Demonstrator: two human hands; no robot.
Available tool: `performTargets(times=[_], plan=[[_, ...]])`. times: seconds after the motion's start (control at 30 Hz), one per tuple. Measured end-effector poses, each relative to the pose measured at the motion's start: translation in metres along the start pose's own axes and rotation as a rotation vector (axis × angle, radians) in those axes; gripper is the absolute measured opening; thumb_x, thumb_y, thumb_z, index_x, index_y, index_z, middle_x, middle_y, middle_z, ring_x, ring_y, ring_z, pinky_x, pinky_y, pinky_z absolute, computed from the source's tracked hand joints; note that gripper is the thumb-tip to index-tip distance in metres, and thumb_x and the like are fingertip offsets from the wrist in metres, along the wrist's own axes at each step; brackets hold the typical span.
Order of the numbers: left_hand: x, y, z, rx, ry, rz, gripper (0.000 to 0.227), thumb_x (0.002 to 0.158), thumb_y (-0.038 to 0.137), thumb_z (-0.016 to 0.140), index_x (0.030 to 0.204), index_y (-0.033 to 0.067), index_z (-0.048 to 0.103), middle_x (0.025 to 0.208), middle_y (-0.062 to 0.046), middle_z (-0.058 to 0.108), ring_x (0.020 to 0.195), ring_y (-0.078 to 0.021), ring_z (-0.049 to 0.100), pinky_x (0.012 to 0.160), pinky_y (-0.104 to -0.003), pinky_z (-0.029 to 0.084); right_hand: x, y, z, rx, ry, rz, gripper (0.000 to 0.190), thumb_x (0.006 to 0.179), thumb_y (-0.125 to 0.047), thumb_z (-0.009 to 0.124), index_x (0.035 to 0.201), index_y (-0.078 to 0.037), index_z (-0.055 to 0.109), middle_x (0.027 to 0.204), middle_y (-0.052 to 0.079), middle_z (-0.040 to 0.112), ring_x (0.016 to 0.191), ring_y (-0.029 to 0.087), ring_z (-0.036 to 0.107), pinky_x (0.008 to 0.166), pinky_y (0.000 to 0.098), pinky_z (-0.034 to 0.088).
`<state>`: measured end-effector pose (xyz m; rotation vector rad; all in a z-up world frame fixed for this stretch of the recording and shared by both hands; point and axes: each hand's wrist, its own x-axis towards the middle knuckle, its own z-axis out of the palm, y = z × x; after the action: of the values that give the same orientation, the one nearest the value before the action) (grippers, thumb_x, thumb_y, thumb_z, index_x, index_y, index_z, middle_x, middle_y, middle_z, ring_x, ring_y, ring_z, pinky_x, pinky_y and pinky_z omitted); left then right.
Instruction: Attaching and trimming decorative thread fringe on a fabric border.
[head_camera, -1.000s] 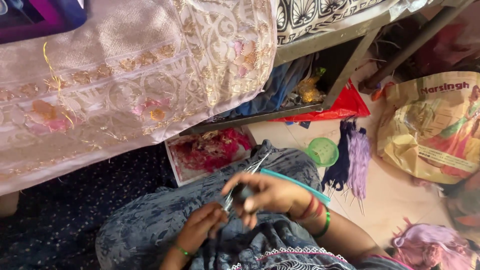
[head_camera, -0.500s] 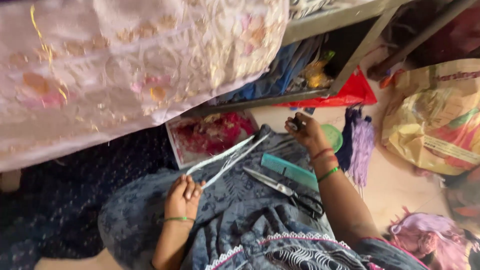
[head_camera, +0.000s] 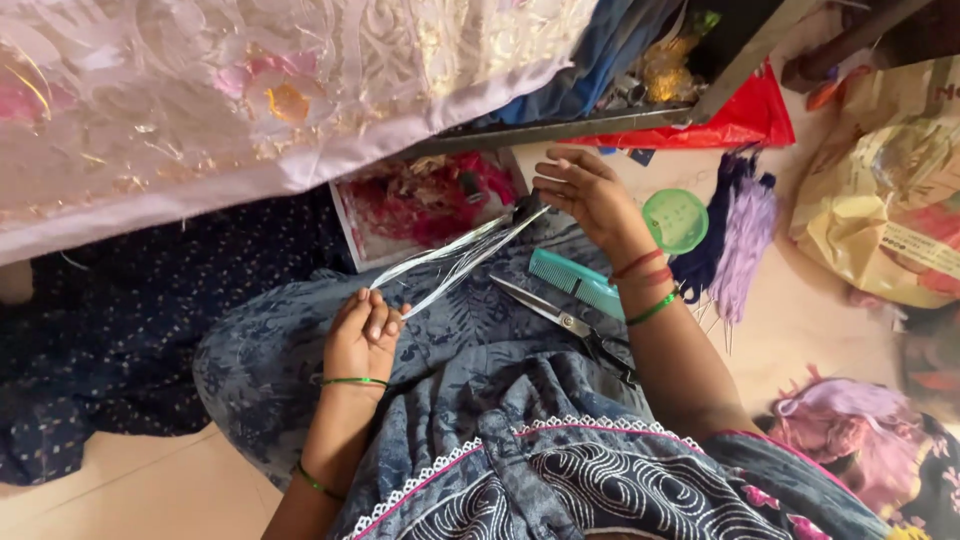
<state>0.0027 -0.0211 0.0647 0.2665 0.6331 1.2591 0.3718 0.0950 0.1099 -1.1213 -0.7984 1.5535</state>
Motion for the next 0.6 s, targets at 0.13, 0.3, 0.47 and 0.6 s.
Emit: performTargets(times=[0.13, 0.3, 0.47, 0.6], plan=[[-0.003, 0.002, 0.002, 0.0, 0.011, -0.008, 0.02, 0.108, 0.016, 0.05, 0.092, 0.0058, 0.058, 0.063, 0.002, 0.042, 0.067, -0.015, 0.049, 0.1, -0.043, 0.048, -0.044, -0.013, 0.001, -0.206, 0.12, -0.034, 0.03, 0.103, -0.019, 0.058, 0.127, -0.002, 0.061, 0.113, 0.012, 0.071, 0.104, 0.024, 0.071, 0.092, 0.0369, 0.058], [0.002, 0.007, 0.003, 0.012, 0.033, -0.044, 0.02, 0.108, 0.016, 0.051, 0.093, 0.0059, 0.059, 0.062, 0.002, 0.042, 0.067, -0.0151, 0.049, 0.102, -0.043, 0.048, -0.119, 0.027, -0.053, -0.775, -0.02, -0.039, 0.017, 0.099, -0.013, 0.066, 0.11, 0.0, 0.07, 0.093, 0.01, 0.07, 0.084, 0.021, 0.067, 0.079, 0.0333, 0.055], [0.014, 0.014, 0.004, 0.01, 0.022, -0.037, 0.018, 0.107, 0.017, 0.052, 0.094, 0.0065, 0.06, 0.061, 0.002, 0.041, 0.066, -0.0153, 0.049, 0.102, -0.043, 0.048, -0.21, 0.032, -0.019, -1.266, -0.196, -0.149, 0.042, 0.078, -0.012, 0.071, 0.118, -0.001, 0.063, 0.104, 0.019, 0.063, 0.08, 0.028, 0.07, 0.069, 0.037, 0.057], [0.019, 0.019, 0.012, 0.006, -0.042, -0.018, 0.018, 0.107, 0.017, 0.053, 0.095, 0.006, 0.061, 0.061, 0.001, 0.044, 0.064, -0.016, 0.05, 0.102, -0.044, 0.049, -0.241, 0.038, -0.023, -1.402, -0.132, -0.28, 0.048, 0.083, -0.013, 0.072, 0.126, -0.001, 0.054, 0.111, 0.022, 0.064, 0.094, 0.04, 0.067, 0.077, 0.045, 0.056]])
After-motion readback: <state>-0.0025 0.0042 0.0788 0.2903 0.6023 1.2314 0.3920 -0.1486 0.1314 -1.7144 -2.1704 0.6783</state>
